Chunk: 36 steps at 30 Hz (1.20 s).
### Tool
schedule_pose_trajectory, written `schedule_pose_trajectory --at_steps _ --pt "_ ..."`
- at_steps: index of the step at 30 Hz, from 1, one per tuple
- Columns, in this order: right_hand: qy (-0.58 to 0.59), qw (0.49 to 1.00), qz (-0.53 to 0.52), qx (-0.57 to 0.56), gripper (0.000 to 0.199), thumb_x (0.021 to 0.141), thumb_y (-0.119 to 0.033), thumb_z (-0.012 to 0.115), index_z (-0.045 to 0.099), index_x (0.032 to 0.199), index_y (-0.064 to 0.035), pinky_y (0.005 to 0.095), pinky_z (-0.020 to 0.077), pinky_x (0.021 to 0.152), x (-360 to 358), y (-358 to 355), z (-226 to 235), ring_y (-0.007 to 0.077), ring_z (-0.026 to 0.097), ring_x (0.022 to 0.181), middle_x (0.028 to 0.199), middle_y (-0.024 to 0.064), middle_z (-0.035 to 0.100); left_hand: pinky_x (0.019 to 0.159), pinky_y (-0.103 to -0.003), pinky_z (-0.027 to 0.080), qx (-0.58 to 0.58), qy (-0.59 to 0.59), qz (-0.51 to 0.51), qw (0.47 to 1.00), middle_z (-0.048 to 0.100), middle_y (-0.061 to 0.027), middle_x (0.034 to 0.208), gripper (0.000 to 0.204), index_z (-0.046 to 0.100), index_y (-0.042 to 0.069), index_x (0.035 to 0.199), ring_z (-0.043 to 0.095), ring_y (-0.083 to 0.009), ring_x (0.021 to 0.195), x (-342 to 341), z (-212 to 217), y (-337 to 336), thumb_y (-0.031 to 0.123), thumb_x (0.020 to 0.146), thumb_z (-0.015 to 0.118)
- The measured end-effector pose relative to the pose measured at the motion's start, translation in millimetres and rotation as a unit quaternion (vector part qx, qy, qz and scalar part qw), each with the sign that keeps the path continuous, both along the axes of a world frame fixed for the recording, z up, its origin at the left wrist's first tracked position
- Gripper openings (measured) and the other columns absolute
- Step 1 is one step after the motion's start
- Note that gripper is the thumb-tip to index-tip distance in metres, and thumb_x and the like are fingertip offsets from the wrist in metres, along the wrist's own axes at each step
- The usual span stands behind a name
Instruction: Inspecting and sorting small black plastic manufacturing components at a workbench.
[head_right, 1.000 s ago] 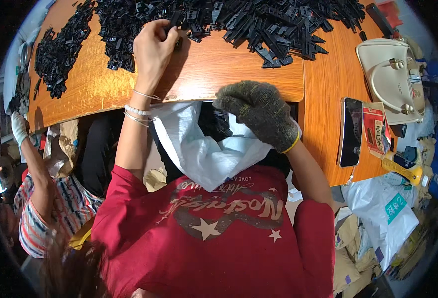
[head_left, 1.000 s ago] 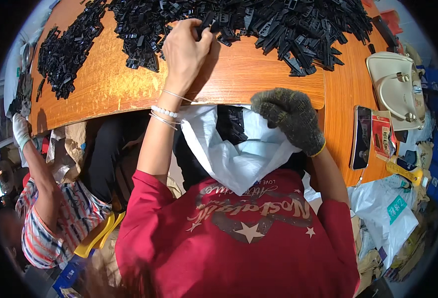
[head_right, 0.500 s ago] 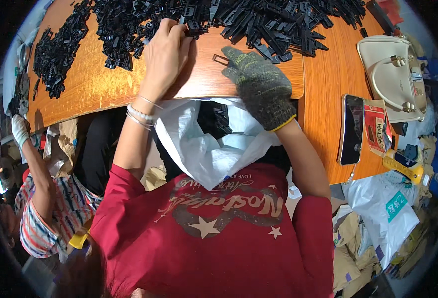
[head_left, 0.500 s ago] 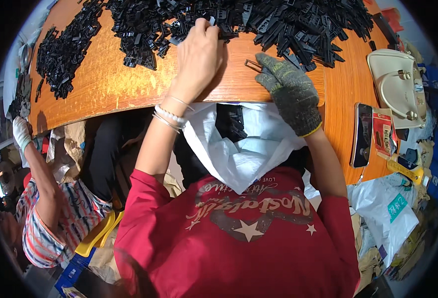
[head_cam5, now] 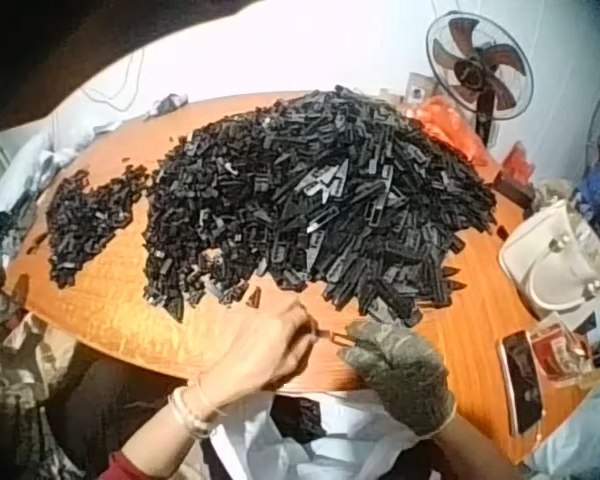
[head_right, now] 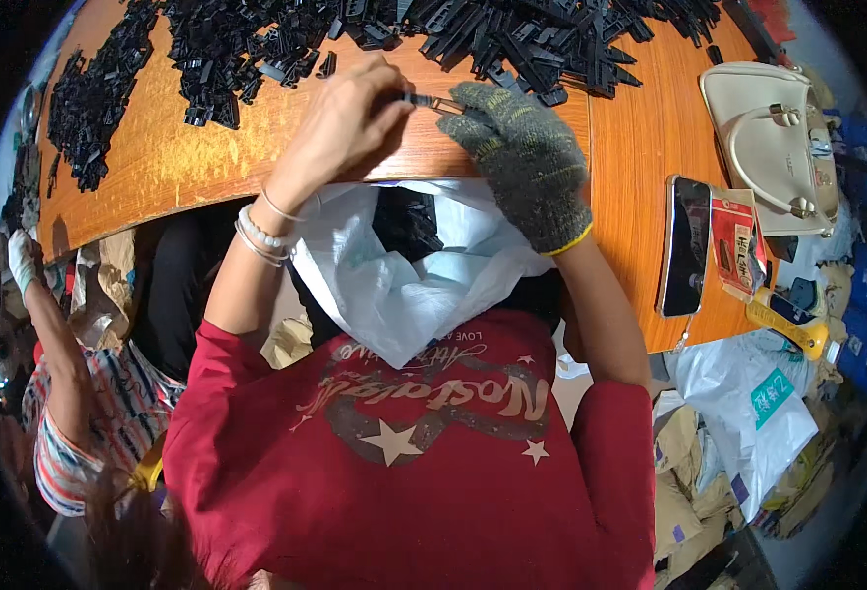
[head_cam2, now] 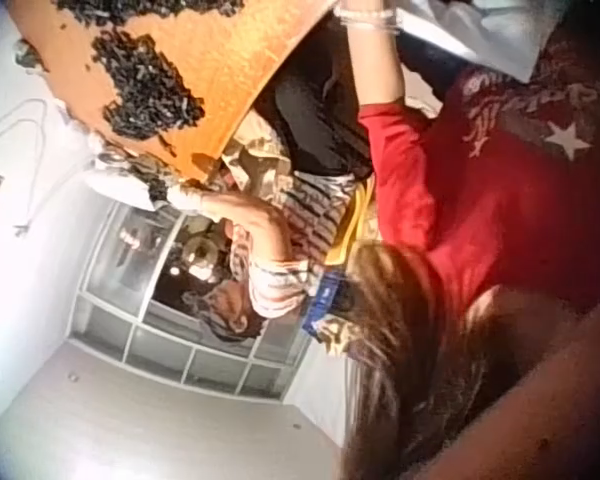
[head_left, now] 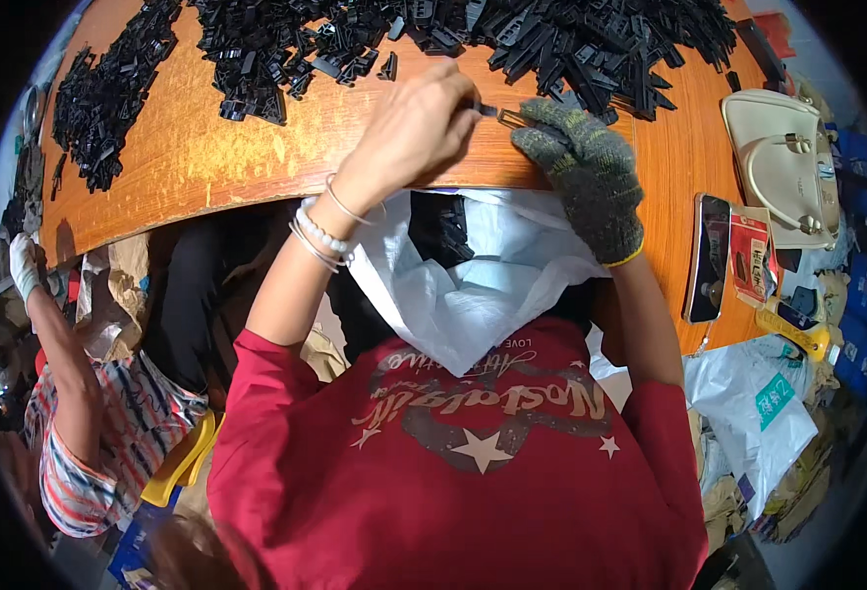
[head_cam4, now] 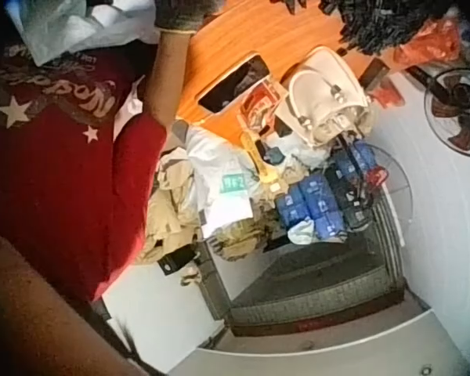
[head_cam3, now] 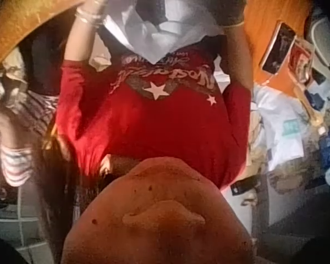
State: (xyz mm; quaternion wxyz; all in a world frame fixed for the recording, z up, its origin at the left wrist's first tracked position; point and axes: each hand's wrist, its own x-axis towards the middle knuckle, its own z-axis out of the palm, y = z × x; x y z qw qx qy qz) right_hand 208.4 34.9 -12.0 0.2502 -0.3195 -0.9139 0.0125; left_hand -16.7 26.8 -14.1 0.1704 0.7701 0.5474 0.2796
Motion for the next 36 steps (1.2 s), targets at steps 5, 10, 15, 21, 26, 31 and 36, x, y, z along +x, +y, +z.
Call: schedule_pose_trajectory --at_steps 5,10,15,21,26,31,36 --pt "-0.049 0.998 0.028 0.001 0.023 0.078 -0.016 0.064 0.071 0.100 -0.0159 0.0366 0.0498 0.086 3.4 6.2 4.3 0.0253 0.063 0.100 0.114 0.0047 0.066 0.071 -0.044 0.048 0.001 -0.078 -0.027 0.997 0.058 -0.0161 0.089 0.015 0.063 -0.002 0.090 0.060 -0.0374 0.079 5.9 -3.1 -8.7 0.010 0.081 0.065" --pt "-0.125 0.990 0.028 -0.052 0.022 0.079 -0.019 0.066 0.072 0.100 -0.0144 0.0364 0.0496 0.084 -4.3 13.0 38.5 0.0250 0.063 0.099 0.111 0.0043 0.067 0.068 -0.044 0.047 0.005 -0.082 -0.032 0.996 0.057 -0.0149 0.088 0.014 0.063 -0.001 0.089 0.060 -0.0366 0.077 4.4 -5.0 -9.0 0.010 0.081 0.064" --pt "-0.117 0.987 0.109 -0.021 0.022 0.084 -0.024 0.060 0.063 0.102 -0.0105 0.0438 0.0473 0.078 -7.8 22.3 27.5 0.0286 0.060 0.090 0.104 0.0094 0.062 0.063 -0.044 0.046 0.059 -0.078 -0.054 0.994 0.054 -0.0136 0.087 0.014 0.059 0.000 0.089 0.059 -0.0357 0.072 5.1 -11.4 -8.9 0.010 0.081 0.064" --pt "-0.177 0.974 0.120 -0.081 0.021 0.078 -0.022 0.063 0.063 0.093 -0.0079 0.0416 0.0476 0.068 -28.0 30.3 25.3 0.0284 0.062 0.083 0.089 0.0116 0.063 0.067 -0.040 0.047 0.022 -0.114 -0.064 0.991 0.054 -0.0143 0.091 0.019 0.059 -0.002 0.095 0.059 -0.0356 0.077 2.2 -9.9 -13.7 0.001 0.078 0.064" --pt "-0.046 0.978 0.181 -0.092 0.016 0.071 -0.025 0.068 0.063 0.076 -0.0104 0.0400 0.0483 0.055 -42.9 37.3 47.4 0.0290 0.062 0.062 0.070 0.0094 0.061 0.059 -0.045 0.045 0.060 -0.159 -0.054 0.984 0.051 -0.0143 0.086 0.015 0.054 0.000 0.083 0.057 -0.0376 0.071 6.1 -14.5 -15.4 0.002 0.074 0.066" --pt "-0.226 0.969 0.092 0.029 0.013 0.074 -0.022 0.063 0.063 0.080 -0.0094 0.0404 0.0522 0.062 -48.6 40.7 48.0 0.0308 0.065 0.073 0.078 0.0109 0.064 0.062 -0.045 0.045 0.045 -0.151 -0.042 0.987 0.052 -0.0146 0.085 0.015 0.058 -0.001 0.088 0.057 -0.0378 0.073 7.7 -16.6 -16.0 0.006 0.077 0.065" --pt "-0.262 0.962 0.067 -0.046 0.017 0.079 -0.020 0.061 0.064 0.089 -0.0065 0.0424 0.0530 0.069 -53.7 38.9 55.3 0.0307 0.066 0.084 0.088 0.0138 0.066 0.068 -0.038 0.047 0.071 -0.134 -0.020 0.988 0.054 -0.0150 0.084 0.016 0.061 -0.003 0.092 0.057 -0.0338 0.075 9.1 -19.2 -18.1 0.007 0.080 0.065"
